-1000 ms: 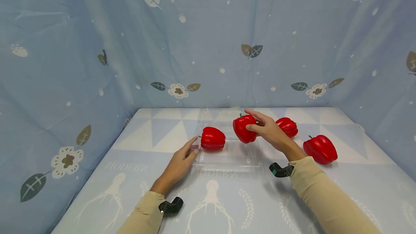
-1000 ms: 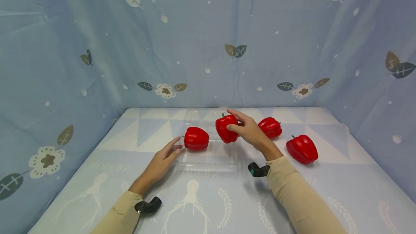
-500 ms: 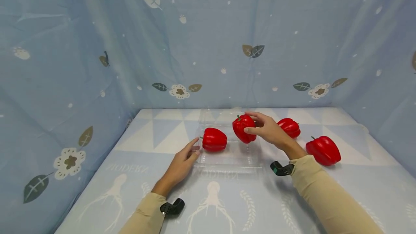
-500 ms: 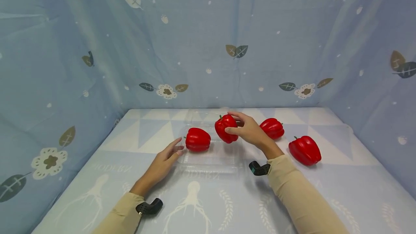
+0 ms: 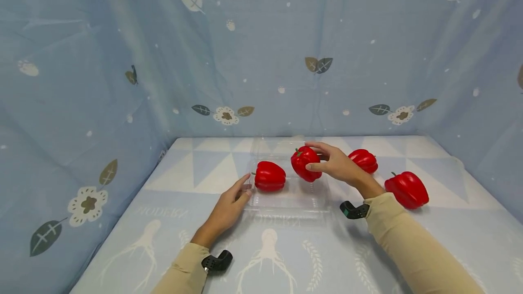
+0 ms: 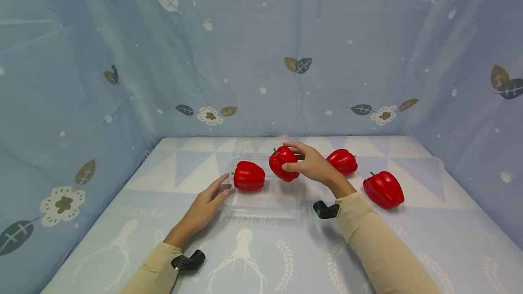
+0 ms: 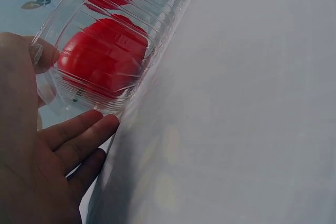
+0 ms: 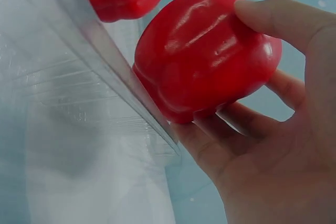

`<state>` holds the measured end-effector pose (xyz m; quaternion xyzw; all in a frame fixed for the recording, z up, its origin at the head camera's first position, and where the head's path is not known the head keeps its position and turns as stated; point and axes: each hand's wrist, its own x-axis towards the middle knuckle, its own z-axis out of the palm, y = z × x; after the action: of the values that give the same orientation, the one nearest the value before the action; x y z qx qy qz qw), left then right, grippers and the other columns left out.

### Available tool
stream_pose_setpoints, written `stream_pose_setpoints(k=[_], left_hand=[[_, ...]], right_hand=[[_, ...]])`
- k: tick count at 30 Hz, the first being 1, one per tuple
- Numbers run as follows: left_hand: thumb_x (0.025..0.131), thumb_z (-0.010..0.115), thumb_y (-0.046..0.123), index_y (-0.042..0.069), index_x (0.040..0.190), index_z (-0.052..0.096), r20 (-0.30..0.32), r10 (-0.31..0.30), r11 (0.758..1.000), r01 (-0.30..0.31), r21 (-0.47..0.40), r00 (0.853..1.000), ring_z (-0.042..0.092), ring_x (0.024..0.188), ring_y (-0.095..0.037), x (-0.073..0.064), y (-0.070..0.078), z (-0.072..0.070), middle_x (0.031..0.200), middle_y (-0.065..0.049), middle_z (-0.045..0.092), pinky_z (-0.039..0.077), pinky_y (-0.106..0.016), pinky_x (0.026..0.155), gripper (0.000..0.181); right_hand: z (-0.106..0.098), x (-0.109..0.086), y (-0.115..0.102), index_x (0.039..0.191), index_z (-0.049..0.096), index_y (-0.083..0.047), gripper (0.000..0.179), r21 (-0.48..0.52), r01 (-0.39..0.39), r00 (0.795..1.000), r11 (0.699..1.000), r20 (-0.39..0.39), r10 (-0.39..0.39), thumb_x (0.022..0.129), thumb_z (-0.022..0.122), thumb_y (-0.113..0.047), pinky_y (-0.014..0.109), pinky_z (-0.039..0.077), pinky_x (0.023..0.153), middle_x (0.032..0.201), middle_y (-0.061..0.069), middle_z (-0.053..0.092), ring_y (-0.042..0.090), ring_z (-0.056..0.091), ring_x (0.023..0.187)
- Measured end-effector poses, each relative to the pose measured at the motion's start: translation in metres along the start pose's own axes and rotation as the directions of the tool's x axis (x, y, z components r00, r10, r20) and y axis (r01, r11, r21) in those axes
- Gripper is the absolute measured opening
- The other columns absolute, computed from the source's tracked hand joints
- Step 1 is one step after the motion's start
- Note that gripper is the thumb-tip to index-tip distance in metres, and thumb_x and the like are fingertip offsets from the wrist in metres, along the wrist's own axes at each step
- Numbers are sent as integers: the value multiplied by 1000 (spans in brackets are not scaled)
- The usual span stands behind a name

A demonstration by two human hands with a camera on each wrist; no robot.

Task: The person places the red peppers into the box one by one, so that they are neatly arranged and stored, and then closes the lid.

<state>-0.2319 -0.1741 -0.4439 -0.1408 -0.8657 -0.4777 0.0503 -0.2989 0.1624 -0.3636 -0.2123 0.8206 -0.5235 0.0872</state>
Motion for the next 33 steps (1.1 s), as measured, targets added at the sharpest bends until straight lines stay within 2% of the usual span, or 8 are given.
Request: stream_pose_setpoints(k=[5, 13, 20, 33], left_hand=[[104, 55, 24, 23, 156, 39, -6, 0, 1000, 0, 1, 1000, 62, 118, -25, -1, 1, -1, 132, -8, 63, 43, -52, 105, 54], [104, 55, 25, 23, 156, 39, -6, 1, 1000, -1, 6, 1000, 62, 118, -24, 1, 1, -1, 132, -7, 63, 42, -52, 105, 54], [105, 54, 26, 25, 156, 38, 2, -17, 1000, 17, 9, 1000, 61, 120, -25, -2, -1, 0, 133, -7, 63, 42, -52, 106, 54], [104, 55, 27, 24, 156, 38, -1, -17, 999, 17, 29, 1000, 61, 120, -25, 2, -1, 0, 133, -6, 63, 42, -52, 106, 54]], right_hand=[[0, 4, -2, 153, 42, -17, 72, -33, -12, 999, 999, 37, 13, 89, 76, -24, 45, 55, 89, 147, 16, 48, 40, 48, 130], [0, 10, -5, 151, 44, -13, 70, -128, 1, 998, 992, 64, 7, 89, 75, -19, 46, 57, 86, 146, 17, 47, 43, 48, 128], [12, 9, -9, 150, 47, -18, 72, -271, -6, 997, 962, 66, 24, 85, 79, -17, 41, 58, 83, 136, 12, 55, 38, 50, 125], [17, 13, -12, 147, 51, -14, 68, -382, 54, 995, 922, 102, -16, 85, 79, -14, 42, 57, 87, 133, 10, 58, 34, 54, 120]])
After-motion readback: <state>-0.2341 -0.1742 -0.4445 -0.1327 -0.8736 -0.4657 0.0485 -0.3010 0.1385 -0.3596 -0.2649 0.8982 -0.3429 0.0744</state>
